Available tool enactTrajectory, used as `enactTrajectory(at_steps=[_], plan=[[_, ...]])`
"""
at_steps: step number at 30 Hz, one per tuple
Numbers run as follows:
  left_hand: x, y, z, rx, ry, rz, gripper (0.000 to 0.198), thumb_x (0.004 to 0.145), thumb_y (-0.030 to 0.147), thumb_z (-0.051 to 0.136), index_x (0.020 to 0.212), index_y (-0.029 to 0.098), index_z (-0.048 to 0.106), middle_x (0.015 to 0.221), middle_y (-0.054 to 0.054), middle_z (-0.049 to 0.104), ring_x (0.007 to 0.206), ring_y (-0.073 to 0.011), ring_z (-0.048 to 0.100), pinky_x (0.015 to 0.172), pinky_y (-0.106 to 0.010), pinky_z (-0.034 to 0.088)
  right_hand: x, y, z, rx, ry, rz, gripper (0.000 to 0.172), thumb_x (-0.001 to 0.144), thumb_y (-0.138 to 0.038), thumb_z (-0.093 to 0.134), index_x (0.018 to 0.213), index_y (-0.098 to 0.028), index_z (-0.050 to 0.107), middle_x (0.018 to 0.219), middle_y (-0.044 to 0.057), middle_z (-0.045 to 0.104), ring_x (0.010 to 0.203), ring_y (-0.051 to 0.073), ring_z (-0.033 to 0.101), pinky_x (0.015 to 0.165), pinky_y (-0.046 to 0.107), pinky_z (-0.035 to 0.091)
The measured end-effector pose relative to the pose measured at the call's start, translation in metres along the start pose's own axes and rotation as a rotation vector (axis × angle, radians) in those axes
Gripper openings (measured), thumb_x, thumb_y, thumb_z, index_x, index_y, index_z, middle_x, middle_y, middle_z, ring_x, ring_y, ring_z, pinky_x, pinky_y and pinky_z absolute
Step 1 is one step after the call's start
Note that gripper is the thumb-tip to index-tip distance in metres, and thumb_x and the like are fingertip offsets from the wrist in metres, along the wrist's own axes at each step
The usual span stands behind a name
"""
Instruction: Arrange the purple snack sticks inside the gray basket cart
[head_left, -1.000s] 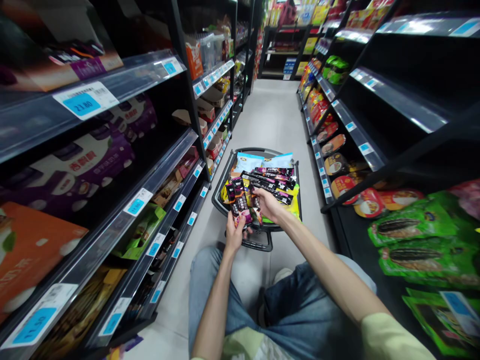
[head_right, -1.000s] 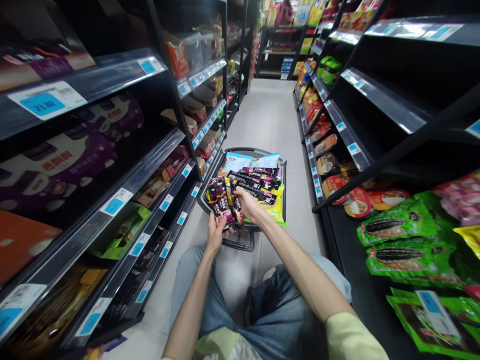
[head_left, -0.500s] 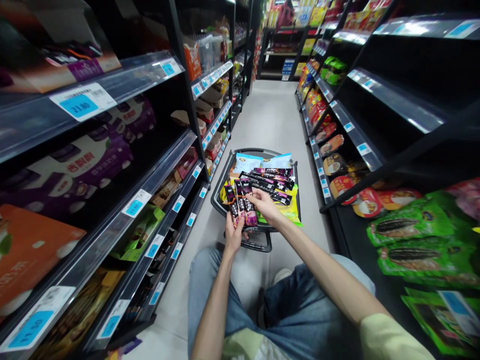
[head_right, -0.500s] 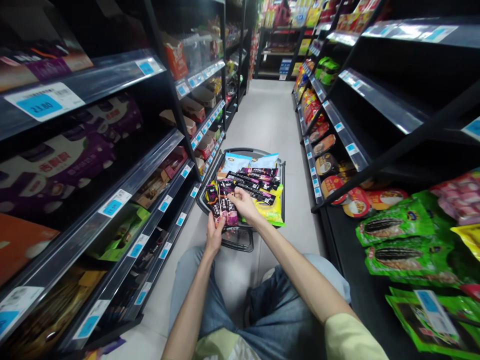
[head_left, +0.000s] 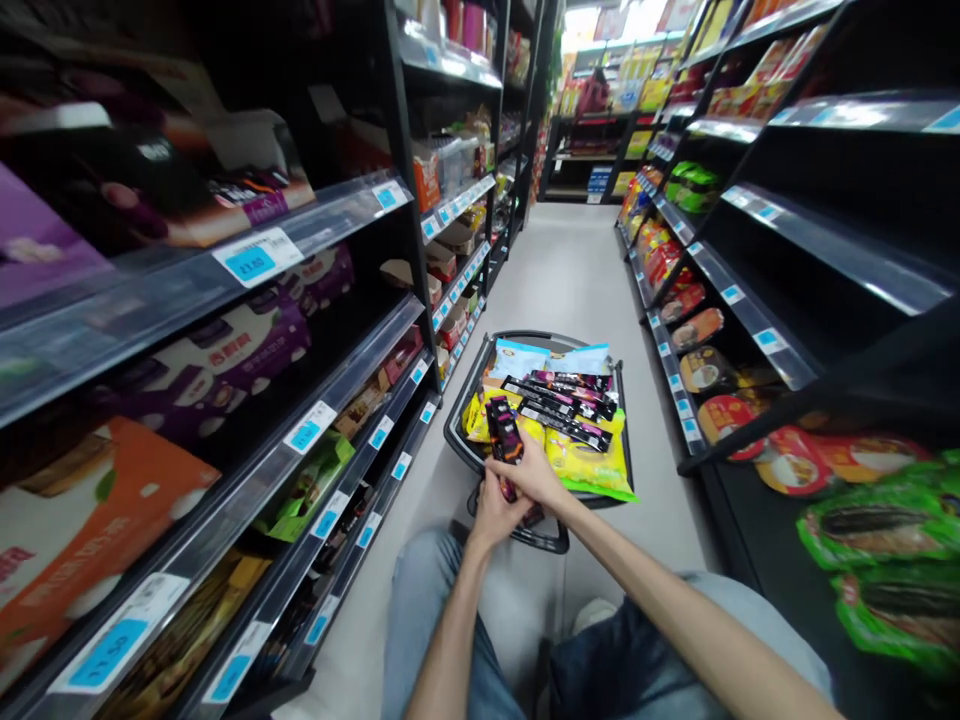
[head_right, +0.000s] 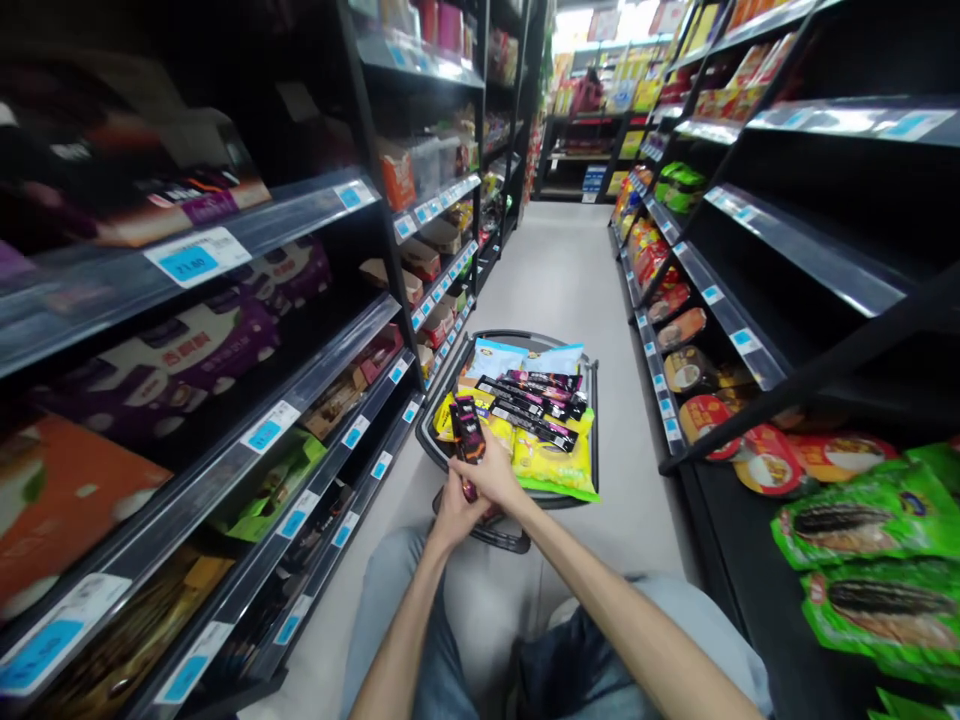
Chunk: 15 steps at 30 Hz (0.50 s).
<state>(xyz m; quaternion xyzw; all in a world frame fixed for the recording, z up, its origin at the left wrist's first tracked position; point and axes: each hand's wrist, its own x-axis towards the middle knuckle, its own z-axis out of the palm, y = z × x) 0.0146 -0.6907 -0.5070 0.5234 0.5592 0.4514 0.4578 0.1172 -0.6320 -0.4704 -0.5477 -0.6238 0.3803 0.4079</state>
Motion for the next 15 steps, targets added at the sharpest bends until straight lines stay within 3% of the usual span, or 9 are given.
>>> enactTrajectory(at_steps=[3,8,11,15], plan=[[-0.008,0.001,0.003,0.034,0.034,-0.056,0.077,0.064,0.022,0.078,0.136,0.015,0.051,0.122,-0.016,0.069,0.116,-0.0324,0.062,0.103,-0.043,0.050,-0.003,0.002,0.001,0.029,-0.034,-0.071,0.053,0.066,-0.045,0.075,0.108,-0.017,0.061,0.104,0.010,0.071,0.097,0.030,0.064,0.093,0.047,0.050],[-0.013,-0.002,0.007,-0.123,0.083,-0.048,0.093,0.060,0.026,0.080,0.147,0.016,0.047,0.137,-0.015,0.062,0.131,-0.0330,0.054,0.112,-0.038,0.042,-0.005,0.003,0.011,0.051,0.043,-0.067,0.056,0.069,-0.057,0.070,0.105,-0.016,0.063,0.099,0.012,0.074,0.097,0.034,0.067,0.091,0.048,0.051],[-0.004,-0.005,0.006,-0.375,0.123,0.012,0.102,0.057,0.035,0.087,0.149,0.019,0.045,0.137,-0.015,0.061,0.132,-0.0346,0.055,0.111,-0.037,0.043,0.000,-0.011,0.007,0.135,0.084,0.007,0.062,0.062,-0.066,0.072,0.098,-0.017,0.062,0.090,0.011,0.075,0.088,0.033,0.070,0.080,0.043,0.056],[0.011,-0.008,-0.002,-0.806,0.228,-0.066,0.099,0.058,0.054,0.085,0.145,0.022,0.052,0.113,-0.015,0.071,0.110,-0.0369,0.068,0.095,-0.045,0.054,0.007,-0.036,-0.017,0.118,0.276,0.154,0.063,0.055,-0.070,0.073,0.093,-0.022,0.059,0.085,0.012,0.073,0.085,0.037,0.070,0.076,0.046,0.056]])
